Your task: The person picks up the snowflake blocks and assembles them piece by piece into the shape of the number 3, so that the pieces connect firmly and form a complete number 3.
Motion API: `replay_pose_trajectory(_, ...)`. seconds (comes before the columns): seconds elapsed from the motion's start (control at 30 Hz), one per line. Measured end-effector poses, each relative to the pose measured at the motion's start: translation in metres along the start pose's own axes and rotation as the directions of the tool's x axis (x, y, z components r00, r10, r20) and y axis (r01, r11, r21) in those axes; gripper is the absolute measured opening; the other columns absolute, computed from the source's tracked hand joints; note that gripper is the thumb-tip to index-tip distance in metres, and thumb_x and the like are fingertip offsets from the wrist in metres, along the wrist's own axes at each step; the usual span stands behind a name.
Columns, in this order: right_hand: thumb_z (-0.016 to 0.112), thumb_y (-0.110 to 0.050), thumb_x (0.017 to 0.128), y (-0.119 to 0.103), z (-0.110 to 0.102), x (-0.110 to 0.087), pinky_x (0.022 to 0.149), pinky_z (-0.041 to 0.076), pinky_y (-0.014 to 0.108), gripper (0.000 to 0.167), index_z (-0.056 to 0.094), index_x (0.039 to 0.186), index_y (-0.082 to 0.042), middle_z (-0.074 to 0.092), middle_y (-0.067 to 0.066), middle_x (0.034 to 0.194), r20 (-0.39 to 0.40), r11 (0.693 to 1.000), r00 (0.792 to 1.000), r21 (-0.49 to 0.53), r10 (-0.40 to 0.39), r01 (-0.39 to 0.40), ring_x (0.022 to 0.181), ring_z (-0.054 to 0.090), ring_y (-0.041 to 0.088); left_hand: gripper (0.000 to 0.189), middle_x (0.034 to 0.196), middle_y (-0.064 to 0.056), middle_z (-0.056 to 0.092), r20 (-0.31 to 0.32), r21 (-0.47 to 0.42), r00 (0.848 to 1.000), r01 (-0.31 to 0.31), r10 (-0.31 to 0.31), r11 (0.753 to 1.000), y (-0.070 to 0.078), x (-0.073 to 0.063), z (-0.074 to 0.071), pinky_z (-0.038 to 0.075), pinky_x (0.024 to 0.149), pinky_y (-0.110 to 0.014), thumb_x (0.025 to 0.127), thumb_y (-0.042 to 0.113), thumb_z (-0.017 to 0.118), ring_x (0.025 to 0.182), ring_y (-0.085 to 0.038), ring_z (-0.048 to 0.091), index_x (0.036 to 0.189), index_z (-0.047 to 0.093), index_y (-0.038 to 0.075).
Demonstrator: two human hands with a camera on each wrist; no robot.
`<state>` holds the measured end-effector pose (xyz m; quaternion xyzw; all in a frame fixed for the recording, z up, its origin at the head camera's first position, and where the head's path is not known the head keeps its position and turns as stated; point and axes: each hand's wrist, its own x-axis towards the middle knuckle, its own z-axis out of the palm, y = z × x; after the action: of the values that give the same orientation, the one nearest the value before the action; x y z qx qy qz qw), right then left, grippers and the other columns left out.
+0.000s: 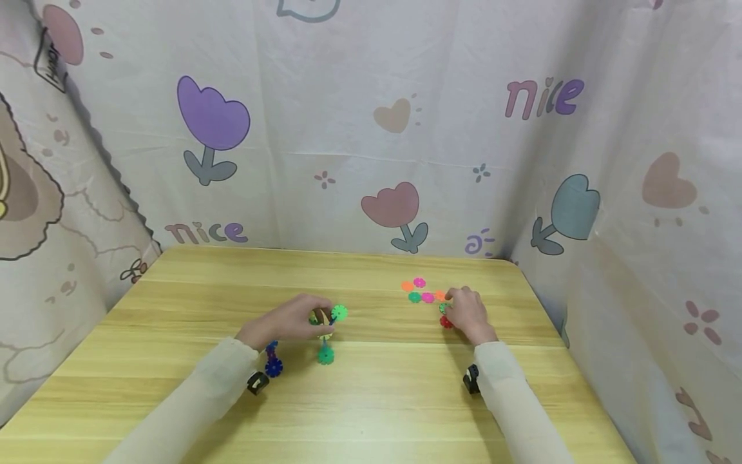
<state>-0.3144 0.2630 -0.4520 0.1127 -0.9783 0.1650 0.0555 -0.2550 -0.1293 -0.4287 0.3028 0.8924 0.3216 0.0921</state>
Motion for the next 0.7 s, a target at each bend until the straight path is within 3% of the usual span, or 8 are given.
replay_pose_trajectory(0.3, 0.073, -0.006, 0.092, 0.011, 0.008, 0.002, 0.084, 0.058, 0.054, 0.025, 0.071, 0.113, 0.008, 0.071, 0.028, 0.103, 0.012, 0.999, 1.000, 0.029, -0.024, 0.023, 0.095, 0.068, 0.039, 0.044, 0.111, -0.009, 0.076, -0.010, -0.023, 1.000, -0.030, 0.029, 0.999, 0.000, 0.001, 0.001, 0.061, 0.086, -0.037, 0.096, 0.016, 0.074, 0.096, -0.017, 0.071, 0.137, 0.058, 0.008)
replay_pose_trajectory(0.43, 0.074, -0.007, 0.092, 0.012, 0.009, 0.003, 0.086, 0.058, 0.054, 0.024, 0.072, 0.111, 0.007, 0.071, 0.027, 0.103, 0.026, 0.998, 0.999, 0.054, -0.029, 0.028, 0.095, 0.068, 0.039, 0.046, 0.111, -0.011, 0.077, -0.008, -0.044, 0.998, -0.055, 0.055, 0.997, -0.003, 0.002, 0.003, 0.061, 0.087, -0.036, 0.096, 0.014, 0.074, 0.097, -0.017, 0.073, 0.139, 0.056, 0.011)
replay_pose_trajectory(0.7, 0.079, -0.003, 0.088, 0.011, 0.009, 0.005, 0.083, 0.058, 0.051, 0.021, 0.070, 0.104, 0.005, 0.071, 0.023, 0.096, 0.028, 0.995, 0.999, 0.094, -0.036, 0.033, 0.088, 0.067, 0.034, 0.047, 0.108, -0.003, 0.078, -0.017, -0.049, 0.997, -0.074, 0.073, 0.996, -0.004, 0.001, 0.003, 0.061, 0.085, -0.033, 0.097, 0.019, 0.074, 0.096, -0.014, 0.073, 0.141, 0.058, 0.013)
